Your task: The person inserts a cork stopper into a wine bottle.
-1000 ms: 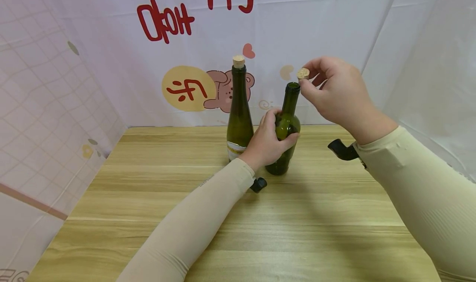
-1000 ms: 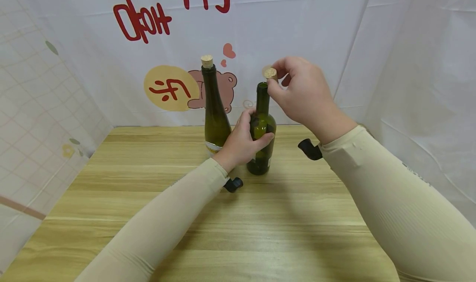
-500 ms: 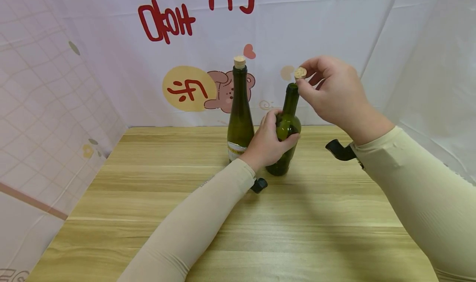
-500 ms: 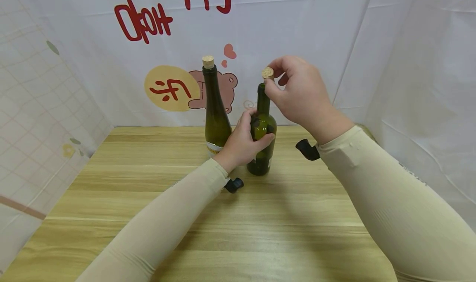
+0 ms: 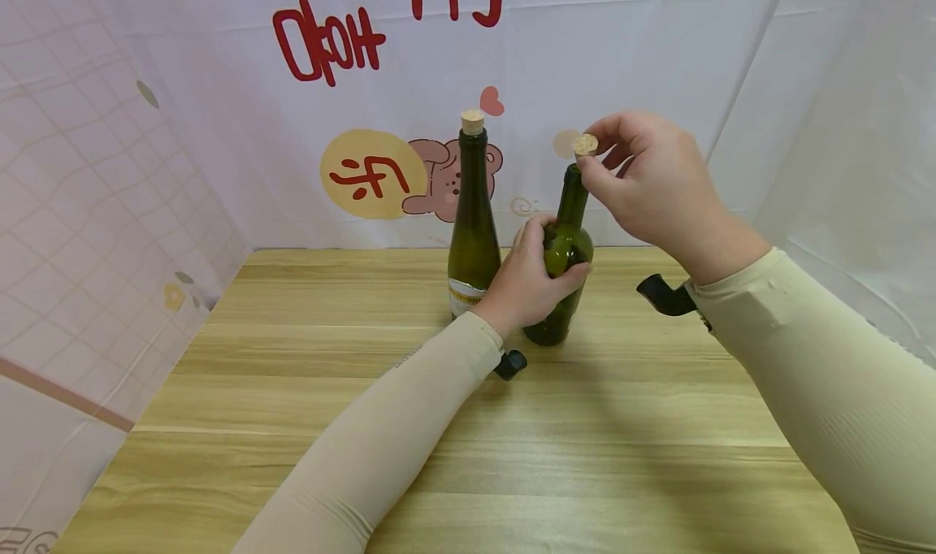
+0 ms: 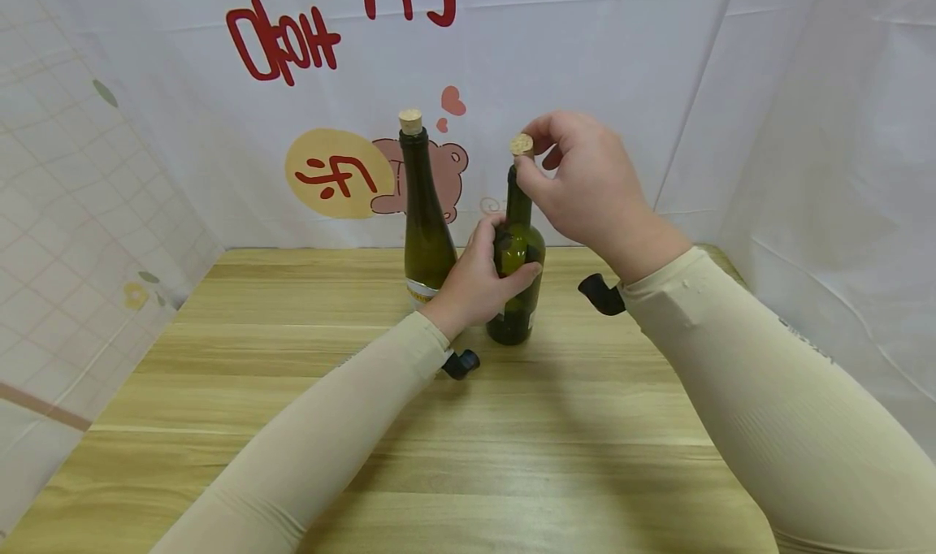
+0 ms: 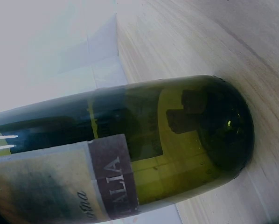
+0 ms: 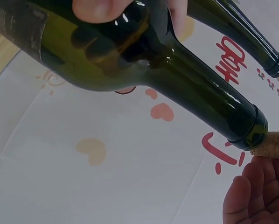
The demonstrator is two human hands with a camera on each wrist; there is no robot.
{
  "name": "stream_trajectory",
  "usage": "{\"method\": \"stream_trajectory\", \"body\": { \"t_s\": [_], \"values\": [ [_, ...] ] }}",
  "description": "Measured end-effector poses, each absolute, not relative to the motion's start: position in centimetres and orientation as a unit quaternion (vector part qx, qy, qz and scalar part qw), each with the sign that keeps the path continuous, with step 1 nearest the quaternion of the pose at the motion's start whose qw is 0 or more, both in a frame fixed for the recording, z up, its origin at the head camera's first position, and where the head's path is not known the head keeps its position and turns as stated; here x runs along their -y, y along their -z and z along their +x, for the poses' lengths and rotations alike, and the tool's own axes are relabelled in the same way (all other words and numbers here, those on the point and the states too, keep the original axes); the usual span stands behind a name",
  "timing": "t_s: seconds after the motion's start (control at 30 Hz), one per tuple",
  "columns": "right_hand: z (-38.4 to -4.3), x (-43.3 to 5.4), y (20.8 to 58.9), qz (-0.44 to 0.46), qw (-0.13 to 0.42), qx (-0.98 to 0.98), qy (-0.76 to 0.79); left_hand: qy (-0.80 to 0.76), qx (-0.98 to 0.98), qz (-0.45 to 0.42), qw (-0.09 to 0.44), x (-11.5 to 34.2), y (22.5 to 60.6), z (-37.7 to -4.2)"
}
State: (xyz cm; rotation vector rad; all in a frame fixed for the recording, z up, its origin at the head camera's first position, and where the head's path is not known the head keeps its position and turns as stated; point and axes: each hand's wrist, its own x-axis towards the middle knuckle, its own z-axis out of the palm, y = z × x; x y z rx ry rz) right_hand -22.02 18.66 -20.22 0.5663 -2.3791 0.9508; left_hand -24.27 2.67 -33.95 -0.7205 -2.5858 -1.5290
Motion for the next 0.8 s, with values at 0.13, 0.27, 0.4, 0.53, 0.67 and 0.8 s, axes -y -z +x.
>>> {"method": "stream_trajectory", "body": {
  "t_s": [0.13,0.27,0.4,0.53,0.67,0.8],
  "values": [
    [-22.04,-18.57,20.25,0.209,0.256,0.877,-0.349,0.494,0.836,-0.236,0.029,-2.68,34.04,-24.35],
    [-22.03,-18.54,20.27,0.205,0.252,0.881,-0.343,0.493,0.837,-0.235,0.029,-2.67,34.08,-24.40],
    [-22.05,-18.54,20.35,0.204,0.249,0.883,-0.342,0.494,0.837,-0.235,0.027,-2.66,34.05,-24.38],
    [-22.09,-18.54,20.42,0.204,0.251,0.883,-0.340,0.495,0.836,-0.237,0.027,-2.65,33.99,-24.32],
    [-22.13,-18.49,20.44,0.202,0.251,0.883,-0.341,0.495,0.836,-0.237,0.027,-2.65,34.00,-24.30],
    [-22.15,-18.45,20.47,0.202,0.252,0.882,-0.344,0.493,0.837,-0.234,0.029,-2.67,33.99,-24.30]
  ]
}}
